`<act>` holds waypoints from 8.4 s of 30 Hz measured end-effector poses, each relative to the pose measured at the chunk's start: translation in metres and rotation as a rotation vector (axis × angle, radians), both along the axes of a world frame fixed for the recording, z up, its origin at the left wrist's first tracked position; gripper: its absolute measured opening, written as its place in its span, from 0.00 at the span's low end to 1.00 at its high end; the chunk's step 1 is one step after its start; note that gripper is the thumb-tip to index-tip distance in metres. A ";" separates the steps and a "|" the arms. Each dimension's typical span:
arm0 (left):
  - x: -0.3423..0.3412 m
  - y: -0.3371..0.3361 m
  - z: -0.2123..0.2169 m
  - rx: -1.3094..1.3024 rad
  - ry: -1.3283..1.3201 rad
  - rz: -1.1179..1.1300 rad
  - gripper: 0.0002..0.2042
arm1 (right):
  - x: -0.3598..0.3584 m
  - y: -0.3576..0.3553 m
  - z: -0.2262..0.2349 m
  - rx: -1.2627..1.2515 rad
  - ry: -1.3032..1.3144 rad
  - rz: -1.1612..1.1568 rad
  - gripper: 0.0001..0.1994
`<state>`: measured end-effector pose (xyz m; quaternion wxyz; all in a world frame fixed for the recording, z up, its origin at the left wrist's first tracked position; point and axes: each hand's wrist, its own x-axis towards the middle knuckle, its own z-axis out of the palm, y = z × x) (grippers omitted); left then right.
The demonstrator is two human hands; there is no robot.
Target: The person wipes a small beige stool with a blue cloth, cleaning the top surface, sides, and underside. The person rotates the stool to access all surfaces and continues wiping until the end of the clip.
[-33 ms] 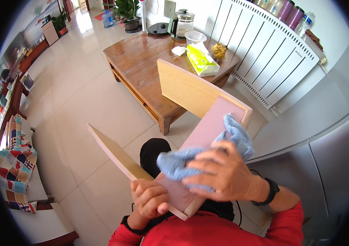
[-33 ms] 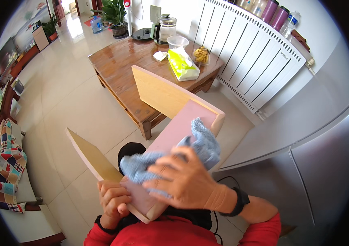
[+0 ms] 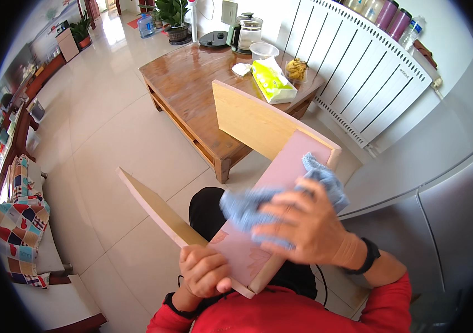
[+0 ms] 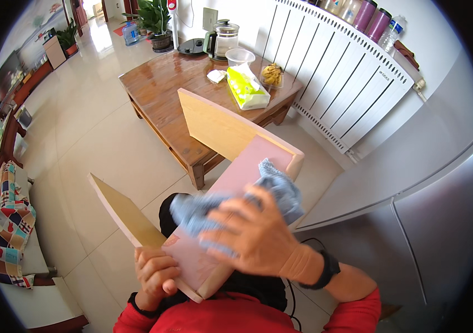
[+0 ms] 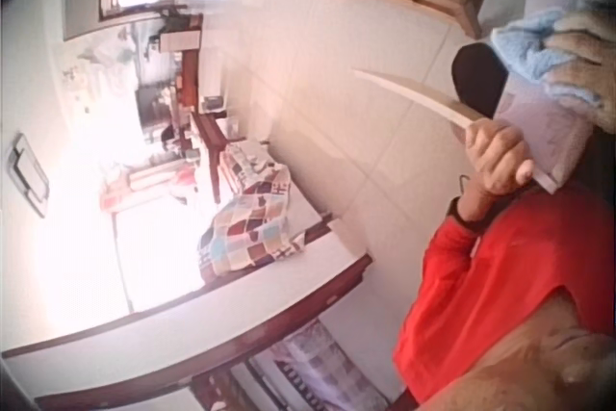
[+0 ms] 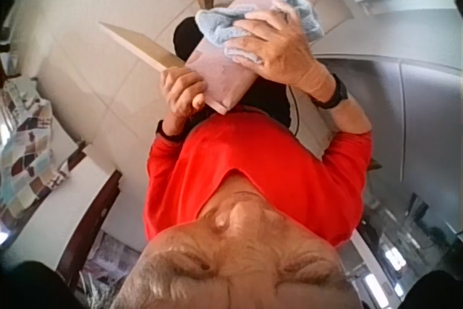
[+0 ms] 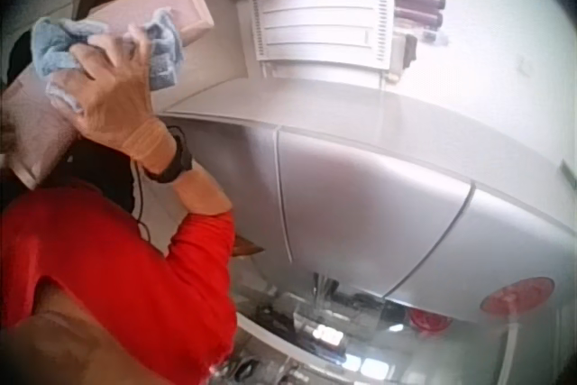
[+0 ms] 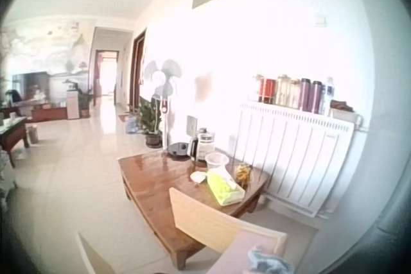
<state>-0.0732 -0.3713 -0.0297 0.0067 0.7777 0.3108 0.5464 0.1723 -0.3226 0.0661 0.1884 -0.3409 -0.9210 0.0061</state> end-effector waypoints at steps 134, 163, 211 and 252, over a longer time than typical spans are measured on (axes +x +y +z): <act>-0.042 -0.024 -0.004 -0.113 -0.016 0.087 0.23 | -0.040 -0.004 -0.032 -0.006 0.270 -0.067 0.14; -0.119 0.053 -0.038 -0.285 -0.237 0.295 0.23 | -0.040 -0.002 -0.035 0.002 0.289 -0.058 0.16; 0.031 0.038 0.080 -0.737 0.438 -0.177 0.28 | 0.068 -0.002 0.018 -0.167 1.391 -0.420 0.13; -0.001 0.036 0.069 -1.015 0.244 -0.147 0.35 | 0.104 0.084 -0.045 -0.657 1.082 -0.394 0.17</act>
